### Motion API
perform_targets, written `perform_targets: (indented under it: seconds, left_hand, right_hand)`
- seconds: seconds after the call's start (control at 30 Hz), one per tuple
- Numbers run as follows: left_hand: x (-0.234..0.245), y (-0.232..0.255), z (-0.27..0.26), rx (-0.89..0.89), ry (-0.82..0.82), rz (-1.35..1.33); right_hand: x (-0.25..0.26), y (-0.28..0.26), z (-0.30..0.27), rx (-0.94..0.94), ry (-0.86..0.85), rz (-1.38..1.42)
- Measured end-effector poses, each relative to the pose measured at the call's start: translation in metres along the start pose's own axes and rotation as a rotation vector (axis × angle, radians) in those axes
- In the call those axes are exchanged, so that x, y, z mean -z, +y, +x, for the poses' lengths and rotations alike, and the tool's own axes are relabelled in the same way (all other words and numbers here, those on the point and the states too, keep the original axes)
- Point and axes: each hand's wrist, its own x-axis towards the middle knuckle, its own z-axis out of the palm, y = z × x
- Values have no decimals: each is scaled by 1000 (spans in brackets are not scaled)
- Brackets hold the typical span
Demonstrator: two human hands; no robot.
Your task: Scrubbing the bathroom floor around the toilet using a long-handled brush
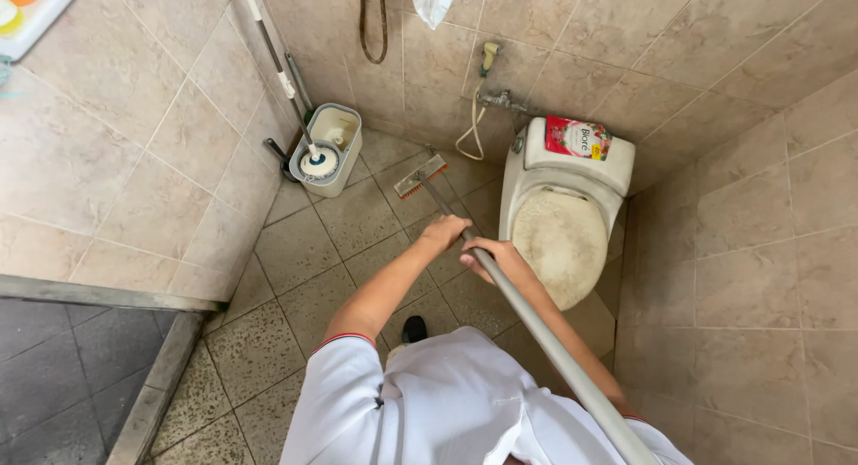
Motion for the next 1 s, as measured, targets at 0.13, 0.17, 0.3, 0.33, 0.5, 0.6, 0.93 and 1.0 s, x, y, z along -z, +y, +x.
perform_targets:
  seconds: [0.13,0.17,0.3,0.33,0.5,0.6,0.93,1.0]
  left_hand:
    - [-19,-26,48,8,65,62]
    - [-13,-27,48,29,54,26]
    - [19,-9,18,202,-18,-427]
    - [17,-12,21,204,-16,-424]
    - [32,-7,-19,-302,-146,-169]
    - [11,-26,-9,-248,-135,-157]
    - [-26,-40,-4,116,-99,-274]
    - [-18,-36,8,396,-175,-426]
  right_hand:
    - [4,-38,-10,-94,-46,16]
    - [-1,-37,-6,-119,4,-10]
    - [-40,47,-8,-256,184,73]
    - [-47,66,-1,-254,184,75]
    - [-93,163,24,-163,295,106]
    - [-113,209,33,-67,280,141]
    - [-69,116,22,-302,-78,33]
    - [-70,121,24,-321,-57,-45]
